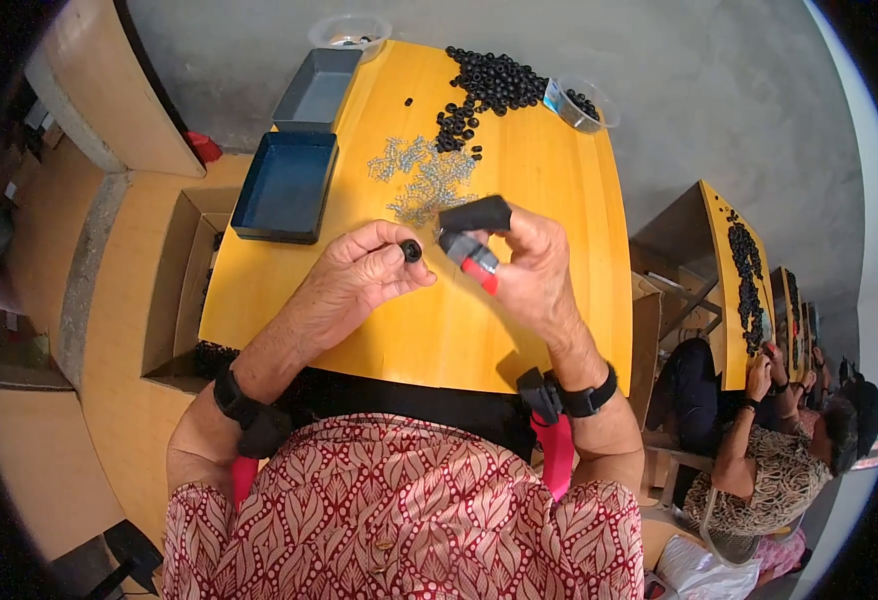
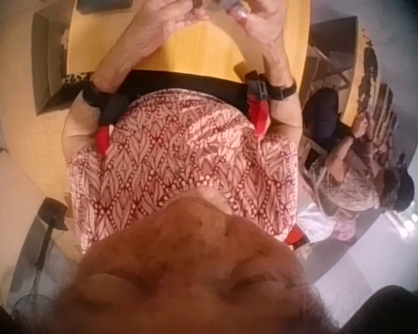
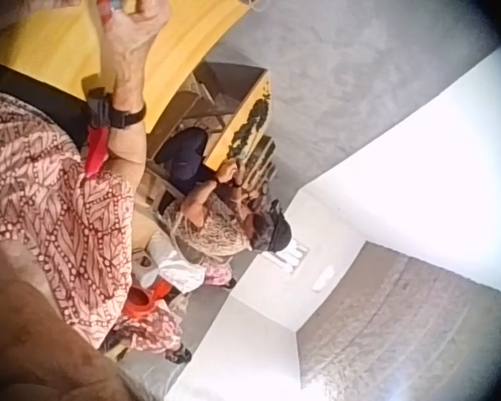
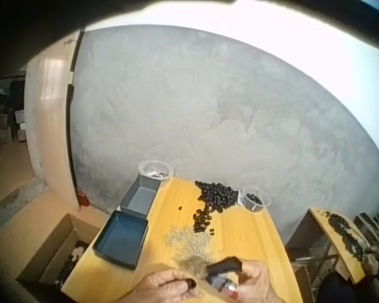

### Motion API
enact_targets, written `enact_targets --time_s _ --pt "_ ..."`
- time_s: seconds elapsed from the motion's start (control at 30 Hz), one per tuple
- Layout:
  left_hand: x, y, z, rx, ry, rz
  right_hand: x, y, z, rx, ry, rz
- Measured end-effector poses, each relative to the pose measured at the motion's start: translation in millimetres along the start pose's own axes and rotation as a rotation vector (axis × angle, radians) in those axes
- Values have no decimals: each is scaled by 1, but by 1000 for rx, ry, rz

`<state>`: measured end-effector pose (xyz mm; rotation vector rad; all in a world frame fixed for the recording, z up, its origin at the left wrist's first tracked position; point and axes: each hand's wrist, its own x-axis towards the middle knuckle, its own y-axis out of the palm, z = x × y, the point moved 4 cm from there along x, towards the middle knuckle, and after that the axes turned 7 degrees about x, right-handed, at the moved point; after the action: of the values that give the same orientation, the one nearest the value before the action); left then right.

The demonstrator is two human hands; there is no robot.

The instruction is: The person assembles black plastic parts by hand.

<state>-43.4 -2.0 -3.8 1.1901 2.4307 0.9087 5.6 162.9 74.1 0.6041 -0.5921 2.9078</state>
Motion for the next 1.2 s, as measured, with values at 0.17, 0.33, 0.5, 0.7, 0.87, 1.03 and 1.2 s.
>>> enact_targets --time_s 0.17,0.33,0.5,0.7,0.87,1.03,1.2 --pt "0 4 4 20 -10 -13 -15 6 8 208 -22 45" --pt "0 8 5 18 -25 -32 -18 13 3 231 -31 24" --pt "-2 10 4 17 -21 -34 -19 13 0 224 -20 -14" --pt "-1 8 6 17 -21 -36 -19 16 1 188 -27 -18" --pt "1 7 9 16 -23 -33 -19 19 -2 170 -42 0" --pt "1 6 8 15 -51 -65 -21 20 -2 85 -25 -11" --pt "1 3 10 2 -63 -62 -22 17 3 -2 -76 -82"
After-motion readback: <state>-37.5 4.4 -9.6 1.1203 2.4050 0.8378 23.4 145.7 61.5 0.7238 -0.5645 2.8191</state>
